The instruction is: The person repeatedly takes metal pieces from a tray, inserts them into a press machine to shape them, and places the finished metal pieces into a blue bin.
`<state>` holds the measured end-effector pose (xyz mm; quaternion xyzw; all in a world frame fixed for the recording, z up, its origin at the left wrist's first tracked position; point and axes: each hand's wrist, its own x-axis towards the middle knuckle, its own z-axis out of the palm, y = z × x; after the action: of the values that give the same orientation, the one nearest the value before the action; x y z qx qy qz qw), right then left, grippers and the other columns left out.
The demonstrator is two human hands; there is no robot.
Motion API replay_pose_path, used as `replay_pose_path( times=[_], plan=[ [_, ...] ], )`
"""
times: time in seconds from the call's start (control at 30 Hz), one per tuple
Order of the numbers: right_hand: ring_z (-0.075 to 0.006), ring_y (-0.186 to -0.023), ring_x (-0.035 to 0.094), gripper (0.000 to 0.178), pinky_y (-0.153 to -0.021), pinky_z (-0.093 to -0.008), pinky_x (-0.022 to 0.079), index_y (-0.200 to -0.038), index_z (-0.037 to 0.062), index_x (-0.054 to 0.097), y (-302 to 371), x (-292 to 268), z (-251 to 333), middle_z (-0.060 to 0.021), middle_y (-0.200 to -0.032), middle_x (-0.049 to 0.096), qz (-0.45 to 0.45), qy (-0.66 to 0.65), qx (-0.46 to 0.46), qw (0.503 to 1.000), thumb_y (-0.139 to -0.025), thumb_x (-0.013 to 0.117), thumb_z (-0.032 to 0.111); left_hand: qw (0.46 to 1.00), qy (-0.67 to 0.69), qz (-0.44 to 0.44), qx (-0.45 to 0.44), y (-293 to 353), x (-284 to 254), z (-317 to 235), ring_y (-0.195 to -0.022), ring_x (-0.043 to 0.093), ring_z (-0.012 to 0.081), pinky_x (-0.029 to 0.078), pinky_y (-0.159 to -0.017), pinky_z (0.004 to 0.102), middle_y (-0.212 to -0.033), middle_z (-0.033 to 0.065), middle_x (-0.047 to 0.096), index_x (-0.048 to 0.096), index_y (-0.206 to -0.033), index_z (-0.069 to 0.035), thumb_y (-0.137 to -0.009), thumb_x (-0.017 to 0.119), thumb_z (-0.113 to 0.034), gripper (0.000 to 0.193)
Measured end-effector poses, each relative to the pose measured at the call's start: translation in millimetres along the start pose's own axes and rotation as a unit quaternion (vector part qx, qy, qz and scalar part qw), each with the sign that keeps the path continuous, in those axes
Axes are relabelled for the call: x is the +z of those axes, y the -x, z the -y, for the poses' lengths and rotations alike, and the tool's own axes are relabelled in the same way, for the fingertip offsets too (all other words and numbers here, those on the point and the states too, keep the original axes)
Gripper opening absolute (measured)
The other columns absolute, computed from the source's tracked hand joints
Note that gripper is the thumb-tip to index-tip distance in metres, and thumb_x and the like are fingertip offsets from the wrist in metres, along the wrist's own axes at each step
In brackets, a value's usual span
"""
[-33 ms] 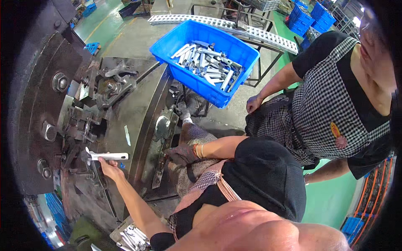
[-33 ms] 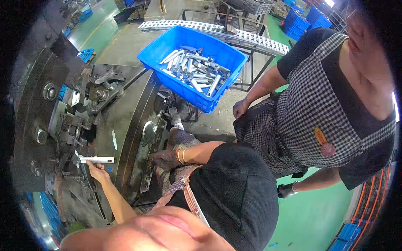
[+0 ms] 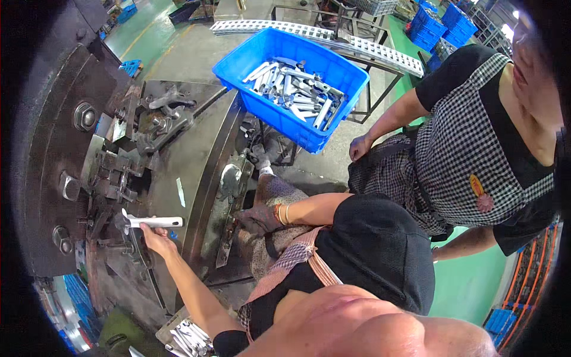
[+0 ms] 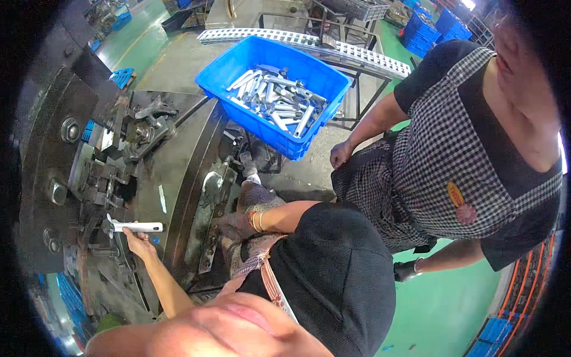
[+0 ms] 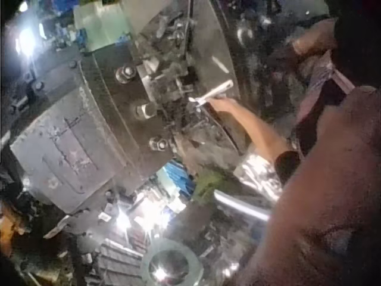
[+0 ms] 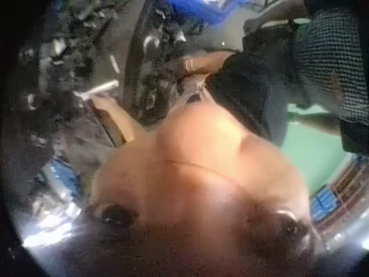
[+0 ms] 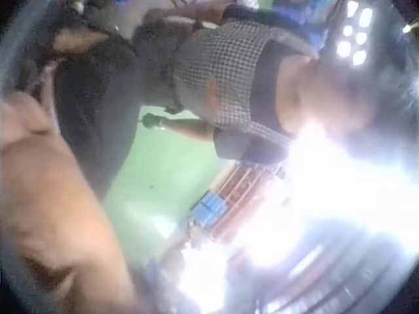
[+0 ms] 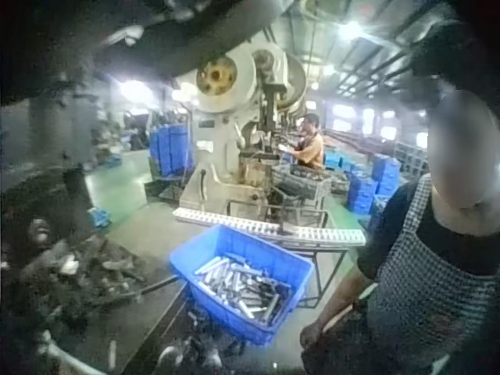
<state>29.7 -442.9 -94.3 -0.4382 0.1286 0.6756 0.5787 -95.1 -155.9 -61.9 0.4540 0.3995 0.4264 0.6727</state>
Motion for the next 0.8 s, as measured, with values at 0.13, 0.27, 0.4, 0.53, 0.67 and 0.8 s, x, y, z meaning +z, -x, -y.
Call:
replay_pose_path(
  times=[0.13, 0.27, 0.4, 0.53, 0.67, 0.8],
  plan=[
    [-0.0133, -0.047, 0.046, 0.032, -0.042, -0.0283, 0.036, -0.070, 0.0094, 0.057, -23.5, -7.6, -15.8, 0.0013, -0.054, 0.049, 0.048, 0.014, 0.015, 0.999, -0.084, 0.054, 0.038, 1.000, 0.012, -0.010, 0.018, -6.7, -11.1, 15.7, -0.051, 0.039, 0.0070, 0.027, -0.044, 0.0199, -0.081, 0.0071, 0.060, 0.054, -0.101, -0.001, -0.088, 0.050, -0.035, 0.037],
    [-0.0137, -0.045, 0.042, 0.035, -0.041, -0.0286, 0.032, -0.069, 0.0087, 0.054, -90.4, -45.4, -34.9, -0.0002, -0.056, 0.047, 0.162, 0.000, 0.025, 0.987, -0.084, 0.053, 0.040, 0.999, -0.006, 0.022, 0.035, 0.5, -0.6, 13.5, -0.051, 0.039, 0.0077, 0.030, -0.042, 0.0203, -0.078, 0.0082, 0.058, 0.052, -0.097, 0.002, -0.086, 0.051, -0.039, 0.042],
    [-0.0125, -0.045, 0.046, 0.034, -0.040, -0.0258, 0.035, -0.079, 0.0085, 0.058, -81.0, -51.7, -33.3, 0.0012, -0.058, 0.051, 0.171, -0.016, 0.034, 0.985, -0.083, 0.054, 0.042, 0.999, 0.009, 0.011, 0.031, 9.5, 0.6, 7.2, -0.049, 0.039, 0.0067, 0.029, -0.041, 0.0208, -0.069, 0.0041, 0.053, 0.054, -0.096, 0.003, -0.088, 0.048, -0.036, 0.041],
    [-0.0101, -0.046, 0.049, 0.034, -0.039, -0.0229, 0.036, -0.089, 0.0095, 0.060, -84.7, -56.1, -31.0, 0.0039, -0.060, 0.055, 0.154, 0.143, -0.122, 0.970, -0.084, 0.053, 0.042, 0.999, 0.003, 0.032, 0.026, 3.8, 1.8, 5.8, -0.047, 0.041, 0.0072, 0.031, -0.040, 0.0198, -0.076, 0.0105, 0.059, 0.051, -0.099, 0.005, -0.088, 0.049, -0.035, 0.042],
    [-0.0109, -0.047, 0.051, 0.034, -0.038, -0.0236, 0.036, -0.090, 0.0107, 0.060, -55.7, -28.7, -25.6, 0.0031, -0.060, 0.056, 0.122, 0.046, 0.022, 0.991, -0.084, 0.052, 0.043, 0.999, 0.000, 0.021, 0.038, 3.0, -20.2, 9.4, -0.046, 0.041, 0.0068, 0.031, -0.039, 0.0194, -0.074, 0.0096, 0.058, 0.052, -0.097, 0.005, -0.089, 0.048, -0.035, 0.041],
    [-0.0113, -0.049, 0.050, 0.031, -0.040, -0.0248, 0.038, -0.089, 0.0106, 0.059, -72.9, -50.9, -22.4, 0.0023, -0.063, 0.055, 0.196, 0.017, 0.051, 0.979, -0.085, 0.051, 0.040, 1.000, 0.018, 0.011, 0.005, 12.9, 9.7, 0.1, -0.045, 0.040, 0.0070, 0.031, -0.038, 0.0196, -0.072, 0.0089, 0.057, 0.053, -0.094, 0.002, -0.090, 0.046, -0.033, 0.036]
  ],
)
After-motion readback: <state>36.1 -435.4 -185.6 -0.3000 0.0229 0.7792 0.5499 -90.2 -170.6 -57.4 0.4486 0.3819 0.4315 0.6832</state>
